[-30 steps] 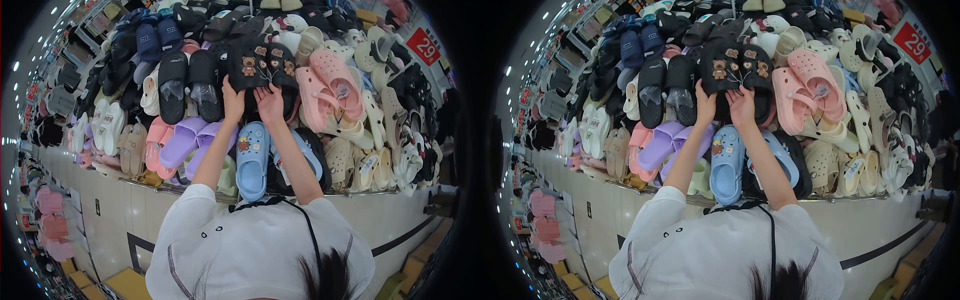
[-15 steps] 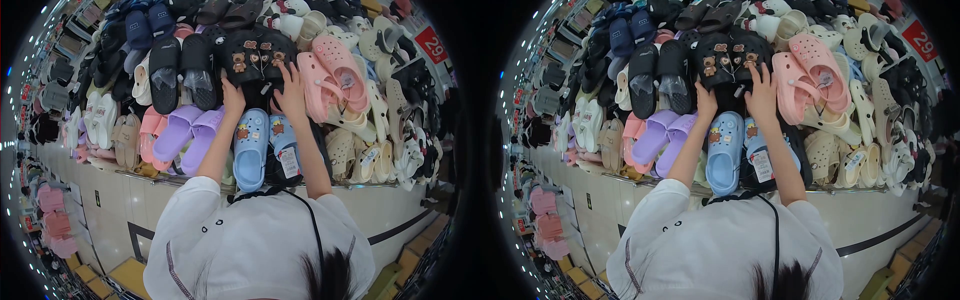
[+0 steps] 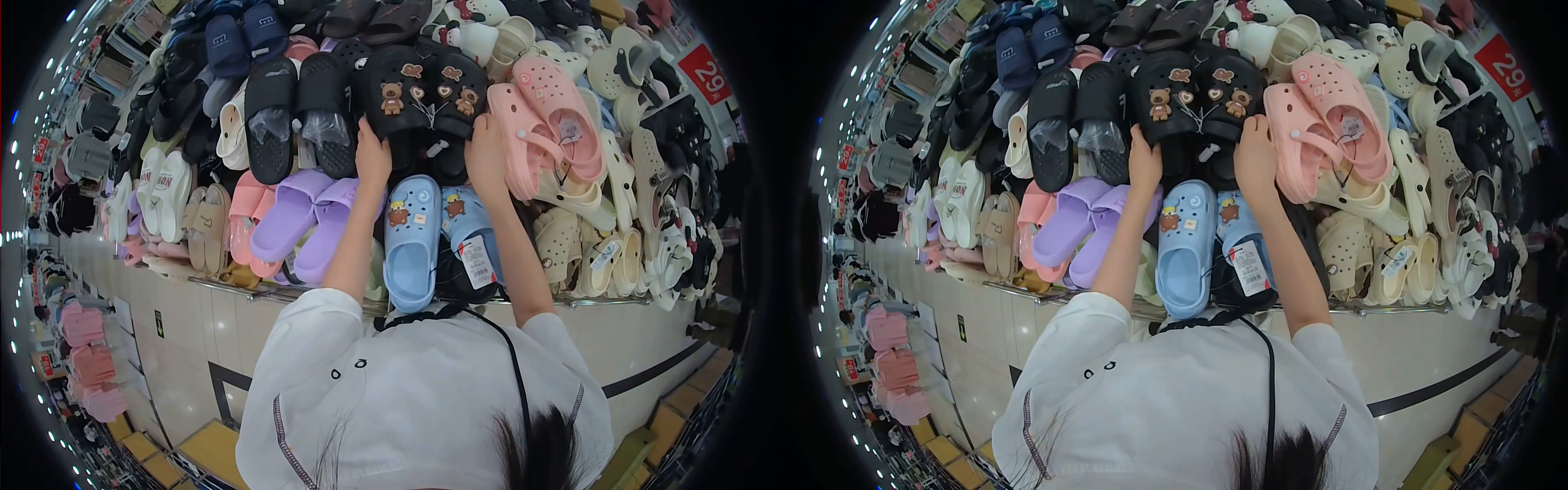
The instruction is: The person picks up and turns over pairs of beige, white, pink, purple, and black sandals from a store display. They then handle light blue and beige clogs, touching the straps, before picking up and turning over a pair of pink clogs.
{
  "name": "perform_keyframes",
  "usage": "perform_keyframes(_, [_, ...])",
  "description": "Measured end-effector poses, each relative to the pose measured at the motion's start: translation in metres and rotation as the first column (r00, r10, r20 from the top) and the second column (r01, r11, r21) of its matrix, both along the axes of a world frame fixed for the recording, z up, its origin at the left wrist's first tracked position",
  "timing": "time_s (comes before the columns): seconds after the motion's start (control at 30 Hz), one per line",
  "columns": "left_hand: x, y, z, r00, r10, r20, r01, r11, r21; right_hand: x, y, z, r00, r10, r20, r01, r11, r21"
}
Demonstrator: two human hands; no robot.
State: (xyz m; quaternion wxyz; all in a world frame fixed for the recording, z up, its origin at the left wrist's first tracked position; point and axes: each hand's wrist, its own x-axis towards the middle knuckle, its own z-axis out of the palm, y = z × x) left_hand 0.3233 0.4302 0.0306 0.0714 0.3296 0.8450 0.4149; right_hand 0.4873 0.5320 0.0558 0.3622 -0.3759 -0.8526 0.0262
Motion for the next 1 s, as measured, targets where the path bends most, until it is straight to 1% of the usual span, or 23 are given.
perform_keyframes(0.07, [-0.005, 0.0, -0.003, 0.995, -0.076, 0.062, 0.08, 0.995, -0.059, -0.003, 0.003, -0.006, 0.997, 0.017, 0.078, -0.002, 0.983, -0.185])
perform_keyframes(0.1, [-0.007, -0.001, -0.013, 0.995, -0.073, 0.061, 0.077, 0.995, -0.057, -0.002, 0.0, -0.001, 0.997, 0.02, 0.077, -0.005, 0.983, -0.182])
perform_keyframes(0.17, [-0.013, 0.003, -0.038, 0.992, -0.09, 0.09, 0.088, 0.996, 0.025, -0.001, -0.004, 0.018, 0.982, 0.052, 0.179, 0.023, 0.919, -0.393])
perform_keyframes(0.2, [-0.009, 0.003, -0.034, 0.987, -0.054, 0.154, 0.043, 0.996, 0.076, -0.004, -0.002, 0.023, 0.983, 0.052, 0.174, 0.019, 0.922, -0.386])
perform_keyframes(0.23, [-0.006, 0.004, -0.029, 0.987, -0.056, 0.148, 0.044, 0.996, 0.083, -0.007, -0.001, 0.028, 0.999, 0.033, 0.036, -0.021, 0.959, -0.284])
perform_keyframes(0.27, [-0.004, 0.003, -0.025, 0.995, -0.085, 0.061, 0.069, 0.972, 0.223, -0.008, 0.0, 0.03, 0.994, 0.027, -0.102, -0.045, 0.983, -0.176])
perform_keyframes(0.3, [-0.001, 0.003, -0.021, 0.995, -0.1, -0.027, 0.103, 0.929, 0.355, -0.011, 0.005, 0.03, 0.994, 0.026, -0.102, -0.043, 0.984, -0.174])
perform_keyframes(0.33, [0.0, 0.002, -0.011, 0.992, -0.126, -0.027, 0.126, 0.911, 0.393, -0.017, 0.015, 0.029, 0.985, 0.009, -0.17, -0.039, 0.984, -0.174])
perform_keyframes(0.37, [0.001, 0.001, -0.001, 0.992, -0.126, -0.027, 0.127, 0.91, 0.395, -0.022, 0.023, 0.028, 0.971, -0.006, -0.239, -0.036, 0.984, -0.174])
perform_keyframes(0.4, [0.001, 0.0, 0.009, 0.99, -0.141, -0.029, 0.142, 0.918, 0.371, -0.025, 0.029, 0.024, 0.971, -0.005, -0.239, -0.037, 0.985, -0.171])
perform_keyframes(0.47, [-0.001, 0.001, 0.015, 0.988, -0.151, -0.033, 0.153, 0.925, 0.349, -0.032, 0.038, 0.015, 0.987, -0.064, -0.15, 0.027, 0.971, -0.238])
perform_keyframes(0.5, [-0.005, 0.004, 0.018, 0.993, -0.115, -0.019, 0.114, 0.928, 0.355, -0.033, 0.04, 0.014, 0.986, -0.06, -0.153, 0.022, 0.972, -0.235])
perform_keyframes(0.53, [-0.007, 0.004, 0.02, 0.997, -0.077, -0.005, 0.074, 0.931, 0.358, -0.034, 0.041, 0.013, 0.984, -0.065, -0.168, 0.017, 0.961, -0.276])
perform_keyframes(0.57, [-0.008, 0.004, 0.021, 0.997, -0.072, -0.008, 0.07, 0.931, 0.359, -0.035, 0.042, 0.011, 0.981, -0.07, -0.181, 0.009, 0.948, -0.318])
perform_keyframes(0.63, [-0.003, 0.003, 0.038, 0.991, -0.011, -0.132, 0.04, 0.974, 0.224, -0.034, 0.046, 0.007, 0.978, -0.033, -0.206, -0.03, 0.954, -0.297])
perform_keyframes(0.67, [-0.003, 0.006, 0.036, 0.987, -0.01, -0.159, 0.05, 0.967, 0.248, -0.034, 0.048, 0.004, 0.974, -0.003, -0.226, -0.062, 0.959, -0.277])
perform_keyframes(0.7, [-0.003, 0.009, 0.035, 0.987, -0.013, -0.158, 0.053, 0.968, 0.246, -0.033, 0.048, 0.005, 0.974, -0.006, -0.226, -0.059, 0.959, -0.279])
perform_keyframes(0.77, [-0.003, 0.016, 0.032, 0.986, -0.018, -0.167, 0.064, 0.96, 0.273, -0.03, 0.048, 0.005, 0.962, 0.045, -0.268, -0.128, 0.945, -0.302])
perform_keyframes(0.8, [-0.002, 0.018, 0.031, 0.981, -0.018, -0.194, 0.073, 0.958, 0.277, -0.029, 0.05, 0.003, 0.964, 0.038, -0.264, -0.121, 0.944, -0.306])
perform_keyframes(0.83, [-0.002, 0.02, 0.03, 0.982, -0.024, -0.189, 0.076, 0.959, 0.274, -0.028, 0.051, 0.001, 0.956, 0.06, -0.286, -0.149, 0.942, -0.3])
perform_keyframes(0.9, [-0.002, 0.021, 0.028, 0.957, 0.037, -0.287, 0.041, 0.964, 0.261, -0.027, 0.051, -0.003, 0.949, 0.077, -0.304, -0.172, 0.938, -0.301])
perform_keyframes(0.97, [-0.001, 0.02, 0.027, 0.963, 0.039, -0.266, 0.029, 0.969, 0.246, -0.026, 0.05, -0.004, 0.939, 0.103, -0.327, -0.194, 0.947, -0.258])
perform_keyframes(1.0, [-0.002, 0.019, 0.026, 0.963, 0.042, -0.267, 0.025, 0.97, 0.243, -0.026, 0.047, 0.0, 0.945, 0.108, -0.308, -0.18, 0.959, -0.217])
